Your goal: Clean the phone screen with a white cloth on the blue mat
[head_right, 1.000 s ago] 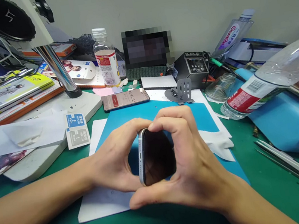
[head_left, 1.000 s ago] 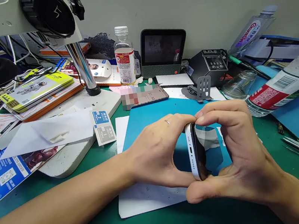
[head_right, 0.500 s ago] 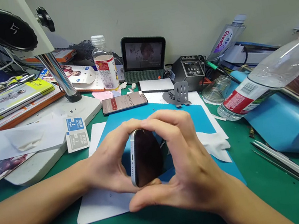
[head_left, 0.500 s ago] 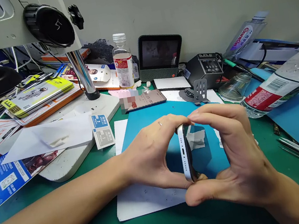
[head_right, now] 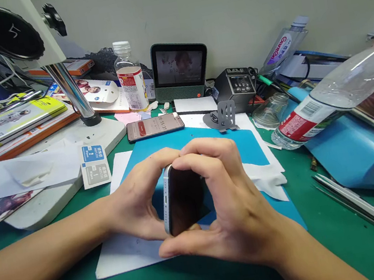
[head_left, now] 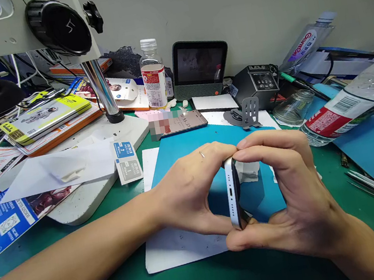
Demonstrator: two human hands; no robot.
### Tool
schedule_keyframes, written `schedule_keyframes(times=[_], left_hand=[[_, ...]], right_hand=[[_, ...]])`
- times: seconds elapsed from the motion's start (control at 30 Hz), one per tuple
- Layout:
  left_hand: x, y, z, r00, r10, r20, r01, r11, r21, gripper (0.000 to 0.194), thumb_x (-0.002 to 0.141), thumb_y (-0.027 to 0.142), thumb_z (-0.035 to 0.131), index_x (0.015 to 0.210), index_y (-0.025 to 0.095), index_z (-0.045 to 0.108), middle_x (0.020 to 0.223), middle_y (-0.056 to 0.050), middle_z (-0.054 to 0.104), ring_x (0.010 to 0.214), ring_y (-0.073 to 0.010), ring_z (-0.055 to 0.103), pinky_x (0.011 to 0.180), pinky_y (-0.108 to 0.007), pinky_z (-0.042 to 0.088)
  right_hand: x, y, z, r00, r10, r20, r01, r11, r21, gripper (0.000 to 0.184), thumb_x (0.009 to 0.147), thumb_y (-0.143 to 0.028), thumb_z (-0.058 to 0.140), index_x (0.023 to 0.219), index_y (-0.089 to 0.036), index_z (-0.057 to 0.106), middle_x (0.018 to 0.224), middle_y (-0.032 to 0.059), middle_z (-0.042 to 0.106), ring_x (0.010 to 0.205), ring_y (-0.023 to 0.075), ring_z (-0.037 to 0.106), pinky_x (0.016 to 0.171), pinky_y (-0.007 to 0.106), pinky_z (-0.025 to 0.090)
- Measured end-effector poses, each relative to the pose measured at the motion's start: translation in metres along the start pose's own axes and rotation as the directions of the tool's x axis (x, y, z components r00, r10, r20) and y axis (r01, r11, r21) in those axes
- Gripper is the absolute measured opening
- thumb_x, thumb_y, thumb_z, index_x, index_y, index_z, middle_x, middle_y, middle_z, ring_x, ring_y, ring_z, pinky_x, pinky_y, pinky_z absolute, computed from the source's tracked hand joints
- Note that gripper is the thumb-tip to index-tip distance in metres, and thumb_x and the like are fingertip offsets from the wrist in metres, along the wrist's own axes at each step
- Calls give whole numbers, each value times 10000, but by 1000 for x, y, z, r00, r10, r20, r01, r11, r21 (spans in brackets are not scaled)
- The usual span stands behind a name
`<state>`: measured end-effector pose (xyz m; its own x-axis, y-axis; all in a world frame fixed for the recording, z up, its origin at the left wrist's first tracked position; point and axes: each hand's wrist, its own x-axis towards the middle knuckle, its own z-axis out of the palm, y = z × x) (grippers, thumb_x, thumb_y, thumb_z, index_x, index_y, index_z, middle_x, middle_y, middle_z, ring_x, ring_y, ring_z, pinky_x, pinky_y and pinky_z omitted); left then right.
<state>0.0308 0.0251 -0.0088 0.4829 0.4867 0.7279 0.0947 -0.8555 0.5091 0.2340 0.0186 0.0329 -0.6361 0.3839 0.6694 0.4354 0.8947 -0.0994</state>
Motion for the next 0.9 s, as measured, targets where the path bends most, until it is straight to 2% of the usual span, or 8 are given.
schedule_keyframes(times=[0.27,0.47,0.77,0.9], left_hand=[[1,-1,0,998,69,-9,-69,998,11,880,645,624,811,1320,213,425,1231,-136,623,1103,-301,649,935,-436,551],[3,0,0,999,-3,47,2,1000,31,877,634,692,781,1292,213,453,1224,-141,629,1117,-316,645,936,-450,556],[3,-1,1,994,112,-16,-112,994,-2,866,666,599,816,1326,195,428,1216,-151,627,1133,-315,634,956,-439,542],[2,-2,0,993,113,-23,-112,993,34,851,695,614,790,1334,187,426,1195,-141,636,1085,-290,652,919,-407,555]], right_hand=[[-1,0,1,1000,2,-9,-2,1000,18,943,551,-725,838,1276,-239,479,1177,126,520,1080,353,571,899,540,537],[-3,2,0,1000,19,-6,-19,999,46,957,531,-749,828,1289,-291,468,1168,108,512,1090,361,567,905,544,552],[-2,2,-1,1000,-14,-12,15,998,60,948,545,-715,845,1262,-222,468,1167,129,509,1101,337,538,926,508,546],[-2,3,0,999,-36,-39,39,995,90,905,562,-659,872,1231,-189,484,1156,135,512,1094,322,541,922,478,551]])
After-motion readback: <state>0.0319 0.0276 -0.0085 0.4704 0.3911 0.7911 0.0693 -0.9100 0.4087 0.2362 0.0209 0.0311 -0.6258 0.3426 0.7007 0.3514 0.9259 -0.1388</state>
